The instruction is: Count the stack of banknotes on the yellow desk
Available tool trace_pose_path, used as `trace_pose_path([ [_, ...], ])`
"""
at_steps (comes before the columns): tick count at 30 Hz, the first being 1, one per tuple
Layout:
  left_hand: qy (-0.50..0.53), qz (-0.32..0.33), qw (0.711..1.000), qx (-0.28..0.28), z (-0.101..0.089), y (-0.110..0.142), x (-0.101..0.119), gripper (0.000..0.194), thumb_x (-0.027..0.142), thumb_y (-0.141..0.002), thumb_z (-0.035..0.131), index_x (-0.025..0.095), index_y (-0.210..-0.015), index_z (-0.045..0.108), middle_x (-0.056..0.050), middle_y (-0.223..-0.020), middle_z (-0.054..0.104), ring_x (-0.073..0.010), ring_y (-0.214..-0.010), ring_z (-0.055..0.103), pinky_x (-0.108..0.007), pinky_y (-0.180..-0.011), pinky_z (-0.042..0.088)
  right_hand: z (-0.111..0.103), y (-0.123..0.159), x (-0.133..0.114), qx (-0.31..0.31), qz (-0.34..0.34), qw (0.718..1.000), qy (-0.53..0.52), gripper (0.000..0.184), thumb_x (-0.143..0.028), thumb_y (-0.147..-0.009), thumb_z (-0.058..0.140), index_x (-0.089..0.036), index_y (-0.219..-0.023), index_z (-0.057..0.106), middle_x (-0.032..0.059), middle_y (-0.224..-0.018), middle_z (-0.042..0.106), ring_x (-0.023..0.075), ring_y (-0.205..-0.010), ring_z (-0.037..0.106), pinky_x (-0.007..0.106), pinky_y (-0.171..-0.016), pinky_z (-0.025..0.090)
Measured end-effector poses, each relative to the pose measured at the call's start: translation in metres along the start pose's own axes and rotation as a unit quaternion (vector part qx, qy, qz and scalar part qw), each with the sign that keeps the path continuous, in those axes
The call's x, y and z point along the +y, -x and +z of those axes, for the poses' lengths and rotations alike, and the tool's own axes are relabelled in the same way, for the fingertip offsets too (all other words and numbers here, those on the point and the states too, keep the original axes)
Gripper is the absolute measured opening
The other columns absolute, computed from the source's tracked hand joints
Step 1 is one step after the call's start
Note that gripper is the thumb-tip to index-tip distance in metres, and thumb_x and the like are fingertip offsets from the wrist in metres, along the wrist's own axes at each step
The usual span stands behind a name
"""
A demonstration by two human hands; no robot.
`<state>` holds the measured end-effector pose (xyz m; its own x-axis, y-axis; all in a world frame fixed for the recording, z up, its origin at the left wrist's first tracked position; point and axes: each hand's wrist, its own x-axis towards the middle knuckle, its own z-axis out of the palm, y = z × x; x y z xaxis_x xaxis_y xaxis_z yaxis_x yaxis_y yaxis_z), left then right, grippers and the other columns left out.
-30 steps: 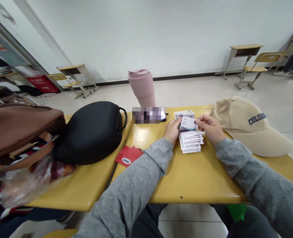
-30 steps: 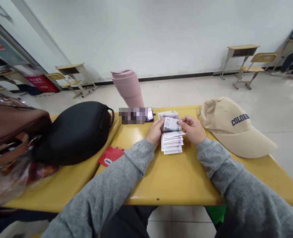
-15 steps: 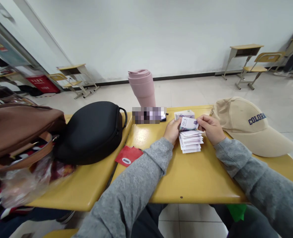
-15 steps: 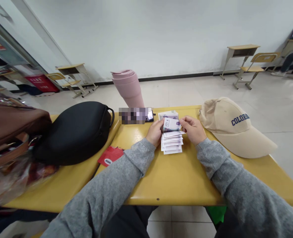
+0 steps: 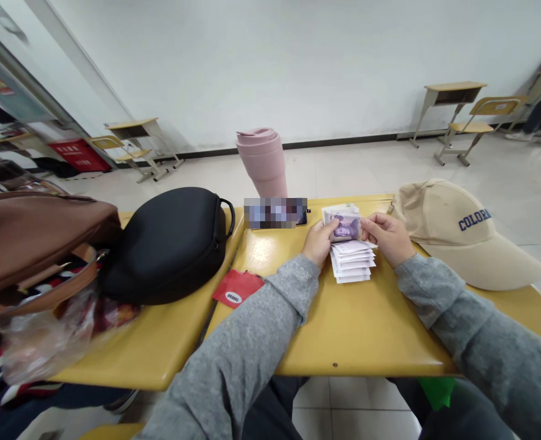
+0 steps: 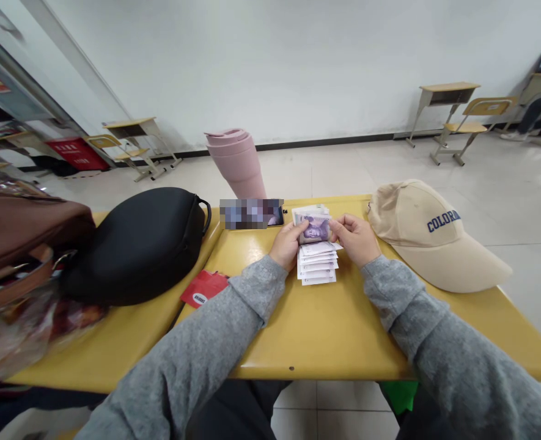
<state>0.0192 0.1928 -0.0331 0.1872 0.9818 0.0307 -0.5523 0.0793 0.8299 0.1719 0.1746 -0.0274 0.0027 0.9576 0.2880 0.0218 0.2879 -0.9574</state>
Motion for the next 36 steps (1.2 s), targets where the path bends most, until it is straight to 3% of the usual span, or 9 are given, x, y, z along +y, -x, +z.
trace_pose_path([
  [13,-0.028,-0.006,1.000,-0.004,-0.001,0.000,-0.001,0.032,0.023,-0.058,0.075,0.013,-0.087,0.065,-0.006,-0.085,0.070,-0.0174,-0.076,0.065,-0.036,-0.085,0.046,-0.002,-0.004,0.007,0.062,0.035,0.997,0.033,0.033,-0.045,-0.068,0.069,-0.018,-0.069,0.050,-0.0028,-0.053,0.054,0.0071,-0.044,0.040,0.022,-0.043,0.028],
  [36,-0.032,-0.007,0.999,-0.002,-0.001,0.000,-0.002,0.030,0.022,-0.058,0.075,0.013,-0.085,0.066,-0.007,-0.085,0.071,-0.0182,-0.078,0.066,-0.035,-0.085,0.046,-0.003,-0.004,0.010,0.024,0.026,0.998,0.047,0.034,-0.049,-0.070,0.067,-0.019,-0.064,0.052,-0.0054,-0.046,0.046,0.0078,-0.042,0.035,0.023,-0.041,0.024],
])
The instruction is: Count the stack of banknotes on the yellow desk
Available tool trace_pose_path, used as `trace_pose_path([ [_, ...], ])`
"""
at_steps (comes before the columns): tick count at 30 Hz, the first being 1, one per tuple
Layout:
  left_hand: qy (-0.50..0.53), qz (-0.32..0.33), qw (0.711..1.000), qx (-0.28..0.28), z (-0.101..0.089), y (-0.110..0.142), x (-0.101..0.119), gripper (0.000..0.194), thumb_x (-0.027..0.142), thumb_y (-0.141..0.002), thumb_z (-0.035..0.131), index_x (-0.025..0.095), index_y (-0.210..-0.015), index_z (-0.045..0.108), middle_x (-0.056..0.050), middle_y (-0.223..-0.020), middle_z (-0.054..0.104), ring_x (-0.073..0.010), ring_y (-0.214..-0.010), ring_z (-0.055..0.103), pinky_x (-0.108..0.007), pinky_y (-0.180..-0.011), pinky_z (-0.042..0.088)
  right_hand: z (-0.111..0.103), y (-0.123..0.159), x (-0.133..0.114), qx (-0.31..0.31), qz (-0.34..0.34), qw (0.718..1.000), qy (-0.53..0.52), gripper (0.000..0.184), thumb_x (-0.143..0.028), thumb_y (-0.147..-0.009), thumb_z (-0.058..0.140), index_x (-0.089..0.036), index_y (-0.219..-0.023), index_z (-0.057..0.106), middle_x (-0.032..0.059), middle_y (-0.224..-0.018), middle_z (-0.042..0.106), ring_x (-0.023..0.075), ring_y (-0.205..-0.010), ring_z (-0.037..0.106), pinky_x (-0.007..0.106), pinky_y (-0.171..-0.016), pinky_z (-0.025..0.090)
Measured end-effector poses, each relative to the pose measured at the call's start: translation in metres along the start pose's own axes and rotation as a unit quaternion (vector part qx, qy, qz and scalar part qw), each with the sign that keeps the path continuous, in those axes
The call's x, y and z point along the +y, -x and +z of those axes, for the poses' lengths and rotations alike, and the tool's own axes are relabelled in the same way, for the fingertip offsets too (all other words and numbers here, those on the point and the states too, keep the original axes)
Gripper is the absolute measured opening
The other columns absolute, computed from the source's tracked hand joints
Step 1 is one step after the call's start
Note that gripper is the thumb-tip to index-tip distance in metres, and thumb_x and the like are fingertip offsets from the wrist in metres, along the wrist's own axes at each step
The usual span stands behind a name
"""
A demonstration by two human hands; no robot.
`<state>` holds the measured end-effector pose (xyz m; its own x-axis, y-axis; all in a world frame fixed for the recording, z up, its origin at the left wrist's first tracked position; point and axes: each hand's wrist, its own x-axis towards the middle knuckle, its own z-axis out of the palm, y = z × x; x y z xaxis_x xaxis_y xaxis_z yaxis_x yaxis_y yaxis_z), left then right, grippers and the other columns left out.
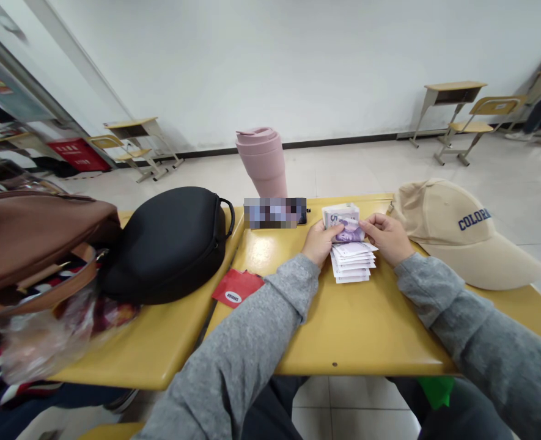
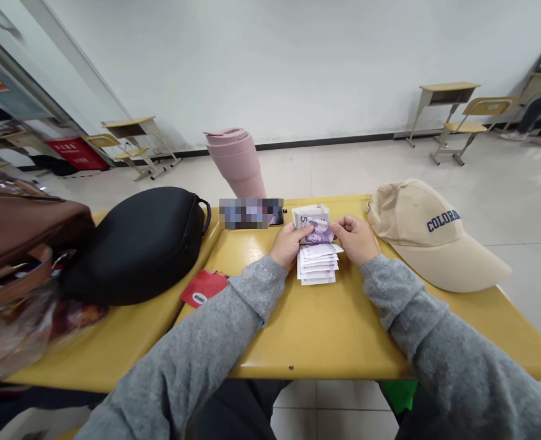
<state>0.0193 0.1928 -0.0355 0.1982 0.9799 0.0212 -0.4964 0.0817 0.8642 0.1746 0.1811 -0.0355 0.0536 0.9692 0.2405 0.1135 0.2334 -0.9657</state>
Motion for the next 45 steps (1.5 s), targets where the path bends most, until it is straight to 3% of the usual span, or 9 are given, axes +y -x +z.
trace_pose_path([
  [13,0.024,0.009,0.999,0.045,-0.001,-0.003,0.000,0.035,0.041,-0.065,0.072,0.013,-0.084,0.065,-0.007,-0.081,0.071,-0.0217,-0.084,0.067,-0.037,-0.085,0.048,0.001,0.002,-0.005,-0.009,-0.006,1.000,-0.025,0.033,-0.046,-0.069,0.068,-0.018,-0.064,0.052,-0.0051,-0.047,0.046,0.0073,-0.043,0.035,0.023,-0.041,0.025],
  [40,0.031,0.002,0.999,0.035,0.001,0.001,0.003,0.033,0.036,-0.063,0.073,0.012,-0.085,0.064,-0.007,-0.078,0.070,-0.0219,-0.083,0.067,-0.037,-0.085,0.048,0.003,0.008,-0.014,-0.044,-0.024,0.997,-0.053,0.035,-0.053,-0.072,0.064,-0.018,-0.069,0.057,-0.0062,-0.042,0.041,0.0071,-0.038,0.032,0.023,-0.039,0.023],
  [45,0.028,0.010,0.999,0.023,0.000,0.000,0.001,0.034,0.034,-0.062,0.074,0.012,-0.086,0.064,-0.009,-0.083,0.071,-0.0240,-0.085,0.067,-0.040,-0.087,0.046,0.002,0.008,-0.015,-0.067,-0.022,0.995,-0.065,0.037,-0.054,-0.075,0.060,-0.018,-0.069,0.058,-0.0007,-0.052,0.056,0.0068,-0.038,0.035,0.023,-0.040,0.026],
])
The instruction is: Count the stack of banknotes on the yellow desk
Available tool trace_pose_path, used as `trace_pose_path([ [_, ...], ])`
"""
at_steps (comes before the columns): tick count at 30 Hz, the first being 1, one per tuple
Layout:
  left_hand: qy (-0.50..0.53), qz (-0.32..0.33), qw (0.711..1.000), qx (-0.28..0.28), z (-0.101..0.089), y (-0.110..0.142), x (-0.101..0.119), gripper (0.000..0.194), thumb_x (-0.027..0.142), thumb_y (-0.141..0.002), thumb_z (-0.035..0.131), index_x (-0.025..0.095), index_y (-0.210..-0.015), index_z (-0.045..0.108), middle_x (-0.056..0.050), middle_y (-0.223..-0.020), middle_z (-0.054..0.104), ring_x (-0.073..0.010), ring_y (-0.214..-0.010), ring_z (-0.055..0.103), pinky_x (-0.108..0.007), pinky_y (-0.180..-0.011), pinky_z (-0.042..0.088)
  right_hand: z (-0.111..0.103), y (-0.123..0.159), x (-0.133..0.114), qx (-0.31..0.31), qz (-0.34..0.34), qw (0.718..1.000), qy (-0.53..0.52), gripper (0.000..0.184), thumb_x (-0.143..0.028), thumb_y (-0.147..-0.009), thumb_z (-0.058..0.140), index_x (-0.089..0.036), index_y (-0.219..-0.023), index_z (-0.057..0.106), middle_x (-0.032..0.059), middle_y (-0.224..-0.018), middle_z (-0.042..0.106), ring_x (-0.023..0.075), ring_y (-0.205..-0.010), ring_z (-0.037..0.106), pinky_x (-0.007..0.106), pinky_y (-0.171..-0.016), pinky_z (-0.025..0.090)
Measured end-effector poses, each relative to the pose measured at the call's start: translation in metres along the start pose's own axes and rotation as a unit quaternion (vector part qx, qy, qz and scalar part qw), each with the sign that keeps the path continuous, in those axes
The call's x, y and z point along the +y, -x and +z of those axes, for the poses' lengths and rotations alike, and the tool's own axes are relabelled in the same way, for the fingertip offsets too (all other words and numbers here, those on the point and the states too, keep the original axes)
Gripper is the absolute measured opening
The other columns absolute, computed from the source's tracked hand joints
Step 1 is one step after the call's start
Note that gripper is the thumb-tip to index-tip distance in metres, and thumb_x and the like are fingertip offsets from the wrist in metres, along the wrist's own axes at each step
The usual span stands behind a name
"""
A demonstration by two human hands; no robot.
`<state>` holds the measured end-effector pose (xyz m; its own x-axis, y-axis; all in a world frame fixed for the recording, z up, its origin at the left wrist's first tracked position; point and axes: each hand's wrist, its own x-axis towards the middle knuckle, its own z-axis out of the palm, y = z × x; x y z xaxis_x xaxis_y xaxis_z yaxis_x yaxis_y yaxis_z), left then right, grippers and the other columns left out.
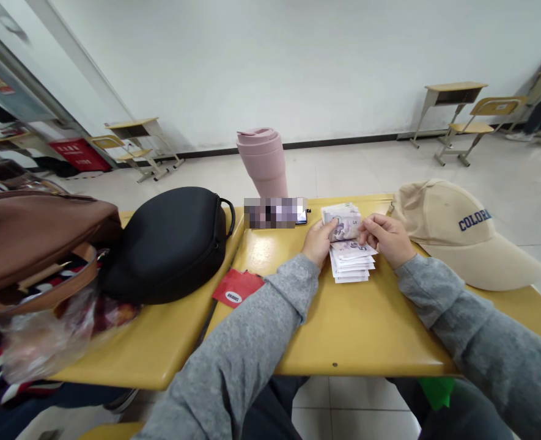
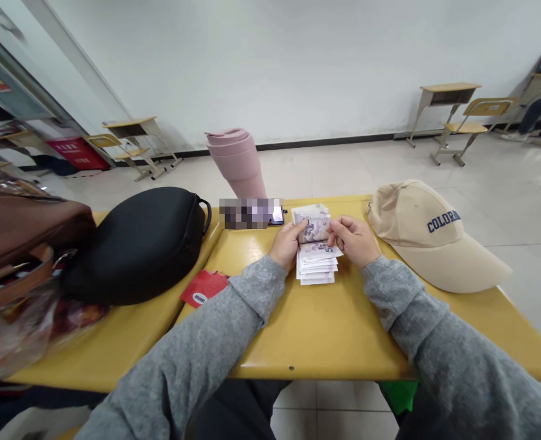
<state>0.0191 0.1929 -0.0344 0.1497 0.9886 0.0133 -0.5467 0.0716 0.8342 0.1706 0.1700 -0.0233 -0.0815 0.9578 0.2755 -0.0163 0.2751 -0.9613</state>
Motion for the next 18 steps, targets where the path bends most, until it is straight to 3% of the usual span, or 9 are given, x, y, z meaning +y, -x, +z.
trace_pose_path([
  [10,-0.010,-0.013,1.000,-0.019,-0.002,-0.002,0.000,0.034,0.024,-0.057,0.076,0.013,-0.087,0.065,-0.007,-0.086,0.071,-0.0203,-0.082,0.066,-0.039,-0.089,0.045,-0.003,-0.006,0.009,0.090,0.025,0.994,0.051,0.034,-0.043,-0.063,0.074,-0.020,-0.065,0.049,-0.0053,-0.049,0.050,0.0088,-0.045,0.042,0.023,-0.045,0.030],
  [18,-0.033,-0.012,0.999,-0.016,-0.002,0.000,0.000,0.033,0.020,-0.055,0.076,0.013,-0.085,0.064,-0.007,-0.084,0.070,-0.0198,-0.078,0.065,-0.039,-0.086,0.046,-0.005,-0.007,0.014,0.057,0.036,0.996,0.061,0.033,-0.048,-0.071,0.065,-0.019,-0.063,0.051,-0.0047,-0.049,0.049,0.0084,-0.044,0.037,0.023,-0.043,0.026],
])
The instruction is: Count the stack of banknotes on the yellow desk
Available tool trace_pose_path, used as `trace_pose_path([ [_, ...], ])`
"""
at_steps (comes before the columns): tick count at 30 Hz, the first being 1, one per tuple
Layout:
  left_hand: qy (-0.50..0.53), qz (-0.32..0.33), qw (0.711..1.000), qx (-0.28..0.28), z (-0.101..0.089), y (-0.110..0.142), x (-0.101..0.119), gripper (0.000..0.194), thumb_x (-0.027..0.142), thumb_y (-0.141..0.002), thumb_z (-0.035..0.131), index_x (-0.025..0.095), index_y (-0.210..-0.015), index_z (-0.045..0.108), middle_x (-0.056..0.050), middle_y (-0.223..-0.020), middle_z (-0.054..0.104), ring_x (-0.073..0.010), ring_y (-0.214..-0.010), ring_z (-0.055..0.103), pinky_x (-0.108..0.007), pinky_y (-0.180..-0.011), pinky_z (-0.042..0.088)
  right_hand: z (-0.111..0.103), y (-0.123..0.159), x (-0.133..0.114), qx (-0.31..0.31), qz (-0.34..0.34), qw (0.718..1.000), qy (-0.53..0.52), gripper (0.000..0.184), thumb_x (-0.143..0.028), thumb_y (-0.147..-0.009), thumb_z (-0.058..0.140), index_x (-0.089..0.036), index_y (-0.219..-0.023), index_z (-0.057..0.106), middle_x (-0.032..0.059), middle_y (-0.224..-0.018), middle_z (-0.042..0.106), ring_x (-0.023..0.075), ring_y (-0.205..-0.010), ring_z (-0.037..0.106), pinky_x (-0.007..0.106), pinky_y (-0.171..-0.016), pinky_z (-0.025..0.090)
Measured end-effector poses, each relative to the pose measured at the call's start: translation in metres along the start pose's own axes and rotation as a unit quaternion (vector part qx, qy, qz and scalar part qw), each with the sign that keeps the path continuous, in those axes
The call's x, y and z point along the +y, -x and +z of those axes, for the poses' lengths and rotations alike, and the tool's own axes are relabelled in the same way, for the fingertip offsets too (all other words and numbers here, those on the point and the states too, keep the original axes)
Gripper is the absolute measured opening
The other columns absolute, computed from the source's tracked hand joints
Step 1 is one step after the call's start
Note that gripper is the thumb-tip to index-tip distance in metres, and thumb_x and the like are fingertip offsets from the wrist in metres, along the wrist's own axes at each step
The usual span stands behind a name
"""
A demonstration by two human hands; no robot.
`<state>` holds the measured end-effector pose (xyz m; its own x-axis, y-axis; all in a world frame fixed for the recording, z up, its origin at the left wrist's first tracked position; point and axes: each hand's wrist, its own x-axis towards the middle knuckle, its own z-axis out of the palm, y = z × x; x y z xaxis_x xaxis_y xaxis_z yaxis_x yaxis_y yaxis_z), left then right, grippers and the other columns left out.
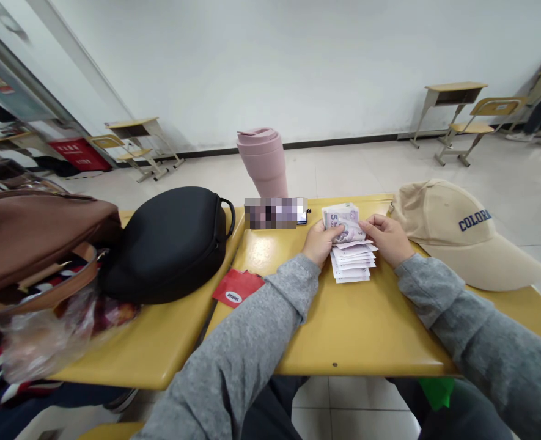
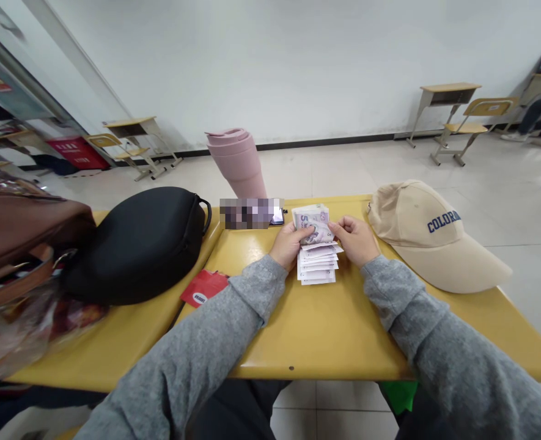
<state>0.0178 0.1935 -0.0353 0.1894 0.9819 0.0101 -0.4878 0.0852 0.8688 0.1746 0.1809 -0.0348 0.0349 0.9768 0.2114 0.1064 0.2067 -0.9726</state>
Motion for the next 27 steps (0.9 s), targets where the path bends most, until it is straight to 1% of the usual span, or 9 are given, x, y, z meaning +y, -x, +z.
trace_pose_path([
  [3,0.007,-0.006,1.000,0.000,0.000,-0.001,-0.001,0.034,0.023,-0.056,0.077,0.013,-0.086,0.064,-0.007,-0.084,0.070,-0.0207,-0.080,0.066,-0.039,-0.086,0.046,0.000,0.001,0.000,-0.006,-0.008,1.000,0.001,0.033,-0.047,-0.072,0.065,-0.018,-0.063,0.051,-0.0050,-0.049,0.048,0.0079,-0.044,0.036,0.023,-0.043,0.026],
  [9,0.052,0.001,0.998,0.027,0.000,-0.004,-0.003,0.035,0.036,-0.062,0.075,0.011,-0.085,0.065,-0.008,-0.080,0.070,-0.0225,-0.083,0.067,-0.039,-0.087,0.046,0.001,0.002,-0.002,-0.010,-0.017,1.000,-0.008,0.034,-0.047,-0.072,0.065,-0.018,-0.063,0.050,-0.0046,-0.049,0.048,0.0077,-0.044,0.036,0.023,-0.043,0.025],
  [18,0.052,0.016,0.998,0.026,0.000,-0.003,-0.002,0.034,0.039,-0.064,0.074,0.012,-0.081,0.064,-0.008,-0.079,0.071,-0.0237,-0.088,0.066,-0.039,-0.088,0.046,0.003,0.007,-0.010,-0.026,-0.048,0.998,-0.044,0.032,-0.045,-0.073,0.066,-0.019,-0.064,0.051,-0.0061,-0.047,0.042,0.0071,-0.044,0.033,0.023,-0.043,0.023],
  [22,0.054,0.019,0.998,0.020,0.001,-0.002,-0.002,0.035,0.040,-0.062,0.075,0.012,-0.080,0.064,-0.007,-0.077,0.070,-0.0241,-0.089,0.066,-0.038,-0.088,0.046,0.003,0.006,-0.009,-0.025,-0.044,0.997,-0.056,0.030,-0.045,-0.072,0.067,-0.019,-0.067,0.052,-0.0060,-0.049,0.043,0.0071,-0.044,0.033,0.023,-0.043,0.023],
  [27,0.058,0.021,0.998,0.011,0.000,-0.002,-0.003,0.035,0.040,-0.062,0.075,0.013,-0.082,0.064,-0.007,-0.080,0.071,-0.0228,-0.088,0.066,-0.038,-0.087,0.046,0.003,0.007,-0.008,-0.029,-0.038,0.997,-0.063,0.028,-0.044,-0.072,0.067,-0.019,-0.070,0.053,-0.0058,-0.050,0.045,0.0070,-0.044,0.033,0.023,-0.042,0.022],
])
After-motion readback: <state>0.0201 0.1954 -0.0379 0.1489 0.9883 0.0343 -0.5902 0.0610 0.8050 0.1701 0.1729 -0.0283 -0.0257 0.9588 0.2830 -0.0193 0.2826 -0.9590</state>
